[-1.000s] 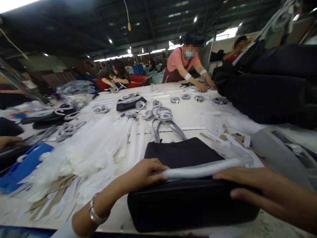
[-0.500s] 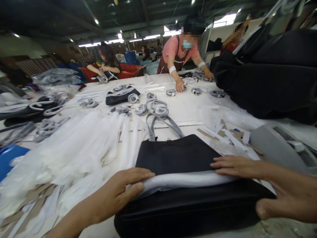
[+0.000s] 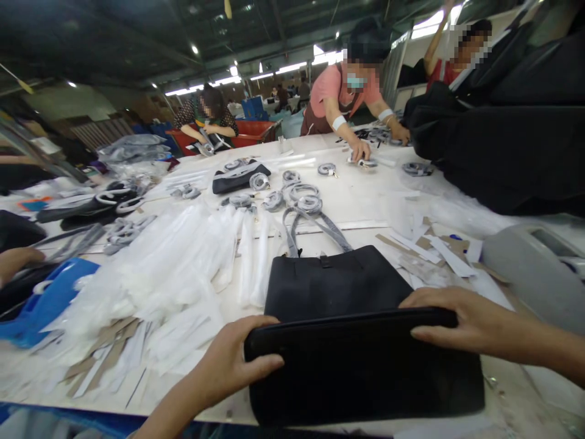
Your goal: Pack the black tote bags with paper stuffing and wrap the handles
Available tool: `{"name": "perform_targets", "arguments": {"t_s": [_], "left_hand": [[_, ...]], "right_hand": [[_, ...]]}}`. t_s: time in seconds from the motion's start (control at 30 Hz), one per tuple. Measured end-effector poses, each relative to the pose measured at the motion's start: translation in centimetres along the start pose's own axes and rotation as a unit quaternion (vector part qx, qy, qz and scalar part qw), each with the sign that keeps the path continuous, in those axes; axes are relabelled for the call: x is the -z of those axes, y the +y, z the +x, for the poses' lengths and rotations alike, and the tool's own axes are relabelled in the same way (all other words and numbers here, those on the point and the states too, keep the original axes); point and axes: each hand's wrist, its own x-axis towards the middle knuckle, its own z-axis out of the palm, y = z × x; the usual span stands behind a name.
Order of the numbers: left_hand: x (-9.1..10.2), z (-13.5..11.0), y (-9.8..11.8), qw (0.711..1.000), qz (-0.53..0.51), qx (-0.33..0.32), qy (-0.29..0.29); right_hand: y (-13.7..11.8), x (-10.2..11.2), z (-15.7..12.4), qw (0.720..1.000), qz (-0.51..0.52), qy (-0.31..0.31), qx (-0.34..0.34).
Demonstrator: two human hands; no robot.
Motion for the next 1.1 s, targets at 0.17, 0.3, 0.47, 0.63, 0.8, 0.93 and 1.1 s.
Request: {"name": "perform_targets", "arguments": {"t_s": [0.17, 0.3, 0.47, 0.63, 0.8, 0.93, 1.1], "left_hand": [[-2.0, 2.5, -1.7, 0.997, -0.035, 0.063, 0.032], [-3.2, 2.7, -2.6, 0.995, -0.025, 0.092, 0.037], [-3.9, 2.5, -3.8, 0.994, -0.025, 0.098, 0.050], [-4.0, 3.0, -3.4, 0.993, -0.009, 0.086, 0.079], [-3.8, 2.2, -1.8, 0.982, 0.087, 0.119, 0.119], [-5.3, 1.5, 1.1, 0.944, 0.252, 0.006, 0.211], [-9.2, 3.1, 5.4, 0.938, 0.280, -0.168, 0.117]], "right_hand": [[0.7, -1.1, 2.7, 0.997, -0.001, 0.021, -0.072], [1.1, -1.5, 2.1, 0.990, -0.015, 0.126, -0.057], [2.3, -2.3, -2.0, 0.976, 0.072, 0.177, -0.104], [2.3, -4.0, -2.7, 0.968, 0.066, 0.221, -0.102], [2.0, -4.6, -0.6, 0.965, 0.016, 0.242, -0.099], [2.8, -4.6, 0.0, 0.966, 0.011, 0.244, -0.079], [2.9, -4.3, 0.2, 0.969, -0.023, 0.234, -0.077]]}}
